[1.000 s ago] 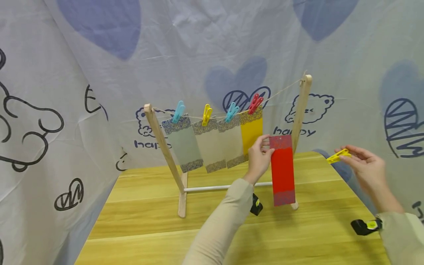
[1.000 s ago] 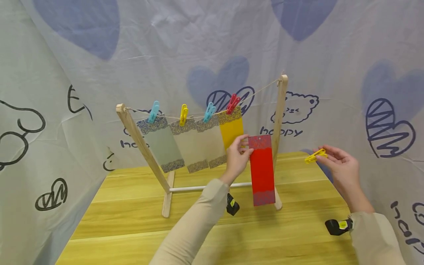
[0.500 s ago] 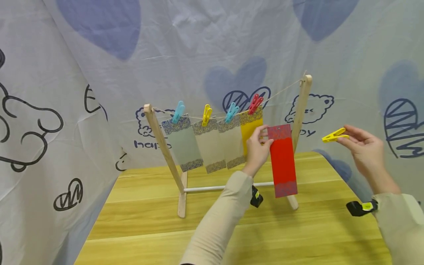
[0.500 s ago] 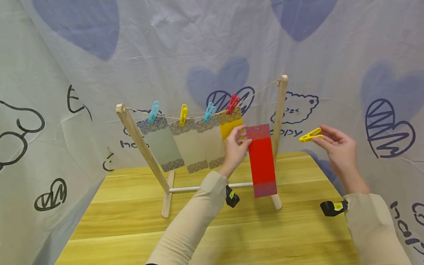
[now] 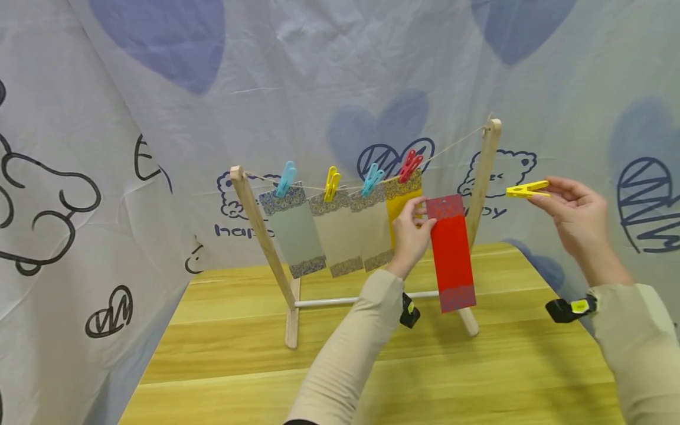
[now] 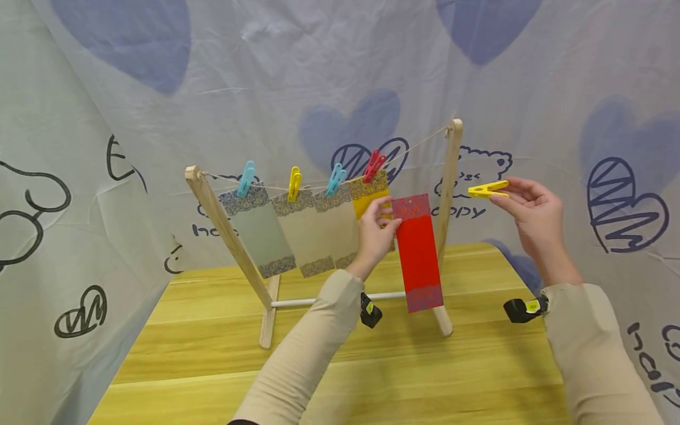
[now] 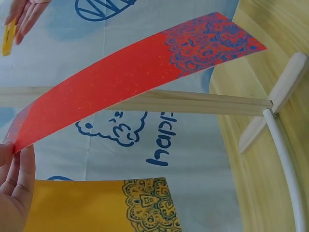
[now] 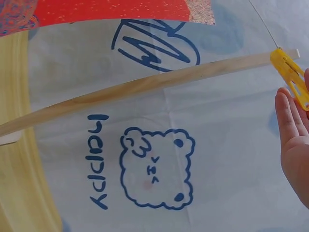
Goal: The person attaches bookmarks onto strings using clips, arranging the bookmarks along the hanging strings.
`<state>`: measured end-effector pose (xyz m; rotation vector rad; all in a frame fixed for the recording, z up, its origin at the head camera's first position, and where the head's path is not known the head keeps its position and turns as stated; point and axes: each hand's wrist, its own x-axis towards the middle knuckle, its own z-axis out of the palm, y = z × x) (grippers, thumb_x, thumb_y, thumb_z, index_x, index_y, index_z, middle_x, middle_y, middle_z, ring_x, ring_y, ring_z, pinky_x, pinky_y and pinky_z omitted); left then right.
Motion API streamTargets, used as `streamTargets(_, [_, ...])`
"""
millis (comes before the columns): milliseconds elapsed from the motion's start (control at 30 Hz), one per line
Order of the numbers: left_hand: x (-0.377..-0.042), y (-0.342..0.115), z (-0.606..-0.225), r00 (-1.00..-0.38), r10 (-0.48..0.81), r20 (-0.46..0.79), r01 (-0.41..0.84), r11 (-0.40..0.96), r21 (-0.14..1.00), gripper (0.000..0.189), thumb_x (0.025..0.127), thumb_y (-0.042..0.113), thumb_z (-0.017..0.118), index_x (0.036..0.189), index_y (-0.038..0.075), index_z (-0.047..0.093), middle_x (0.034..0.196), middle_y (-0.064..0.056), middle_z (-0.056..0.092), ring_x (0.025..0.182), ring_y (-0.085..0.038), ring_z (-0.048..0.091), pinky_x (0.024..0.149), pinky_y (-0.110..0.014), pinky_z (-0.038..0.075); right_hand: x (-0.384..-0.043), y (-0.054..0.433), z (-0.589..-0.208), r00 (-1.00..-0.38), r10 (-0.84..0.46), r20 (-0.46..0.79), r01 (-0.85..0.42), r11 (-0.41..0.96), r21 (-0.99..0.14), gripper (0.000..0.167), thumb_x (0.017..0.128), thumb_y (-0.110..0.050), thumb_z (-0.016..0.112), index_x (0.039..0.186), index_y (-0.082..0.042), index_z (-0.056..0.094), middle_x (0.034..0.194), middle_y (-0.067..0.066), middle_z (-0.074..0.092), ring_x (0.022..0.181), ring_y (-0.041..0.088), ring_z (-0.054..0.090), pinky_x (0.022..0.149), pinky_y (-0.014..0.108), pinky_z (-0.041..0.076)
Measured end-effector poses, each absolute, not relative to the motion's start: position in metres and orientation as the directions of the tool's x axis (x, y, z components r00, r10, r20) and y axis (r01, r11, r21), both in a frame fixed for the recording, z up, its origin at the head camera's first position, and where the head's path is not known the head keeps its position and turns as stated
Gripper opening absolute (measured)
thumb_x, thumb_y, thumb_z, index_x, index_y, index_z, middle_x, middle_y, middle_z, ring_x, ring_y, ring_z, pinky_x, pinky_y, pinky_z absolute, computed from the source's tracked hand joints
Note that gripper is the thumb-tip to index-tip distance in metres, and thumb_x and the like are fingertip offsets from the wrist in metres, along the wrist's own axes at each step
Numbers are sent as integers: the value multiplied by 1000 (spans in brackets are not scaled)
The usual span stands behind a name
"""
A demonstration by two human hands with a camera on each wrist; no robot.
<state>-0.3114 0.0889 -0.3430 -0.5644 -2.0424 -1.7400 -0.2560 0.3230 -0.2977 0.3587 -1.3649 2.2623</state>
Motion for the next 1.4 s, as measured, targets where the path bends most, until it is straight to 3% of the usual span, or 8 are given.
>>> streamTargets(267, [-313, 88, -335, -829, 48, 557, 556, 176, 812, 38, 79, -4, 64, 115, 3, 55, 95, -12, 63, 70, -14, 61, 59, -14, 47, -263, 318, -273, -827, 284, 486, -563, -432, -704, 34, 69, 21, 61, 101, 11, 58, 98, 17, 60, 90, 23, 59, 74, 29, 48])
streamTargets(500, [-315, 88, -326, -820, 40, 571, 568, 188, 801, 38, 80, -3, 63, 117, 5, 54, 95, -12, 62, 72, -17, 61, 59, -13, 47, -267, 311, -256, -801, 282, 529, -595, -269, -757, 38, 66, 13, 70, 103, 8, 61, 95, 12, 63, 87, 19, 60, 76, 24, 48])
streamTargets(667, [-316, 87, -322, -810, 34, 586, 580, 199, 790, 38, 80, -3, 63, 116, 4, 54, 96, -13, 63, 72, -18, 61, 60, -13, 47, -271, 305, -245, -756, 238, 610, -650, -168, -741, 34, 67, 15, 68, 100, 11, 62, 90, 11, 65, 83, 19, 61, 74, 24, 48])
streamTargets(1033, [-322, 86, -318, -803, 8, 596, 582, 229, 780, 36, 81, -2, 62, 116, 3, 54, 96, -12, 63, 72, -18, 61, 58, -14, 47, -286, 291, -219, -764, 202, 612, -627, -9, -779, 32, 69, 8, 70, 100, 5, 64, 89, 5, 65, 81, 15, 61, 72, 15, 48])
streamTargets(1100, [-321, 86, -316, -804, 4, 595, 579, 237, 780, 36, 81, -2, 62, 116, 4, 54, 96, -12, 63, 72, -17, 61, 58, -13, 47, -289, 288, -216, -756, 190, 626, -629, 52, -776, 32, 69, 8, 70, 100, 4, 64, 89, 3, 66, 80, 15, 61, 71, 15, 48])
streamTargets(1200, [-321, 86, -312, -805, 8, 594, 578, 244, 779, 37, 82, -1, 61, 117, 5, 54, 97, -11, 62, 73, -16, 61, 60, -13, 46, -294, 282, -209, -731, 162, 663, -619, 251, -744, 31, 70, 5, 71, 100, 2, 65, 87, -2, 66, 77, 12, 60, 69, 12, 47])
streamTargets(1300, [-320, 87, -307, -801, 8, 599, 583, 242, 776, 37, 82, -2, 61, 117, 5, 54, 96, -11, 62, 73, -15, 60, 60, -13, 46, -297, 277, -202, -698, 119, 706, -581, 481, -656, 31, 71, -3, 73, 101, 1, 66, 90, -8, 65, 78, 8, 57, 68, 9, 45])
streamTargets(1400, [-321, 88, -304, -802, 5, 598, 581, 240, 778, 37, 82, -2, 61, 117, 6, 54, 97, -10, 62, 73, -15, 60, 59, -13, 47, -300, 272, -194, -681, 94, 726, -532, 618, -579, 33, 71, -8, 75, 100, 2, 66, 92, -7, 66, 80, 5, 54, 66, 9, 43])
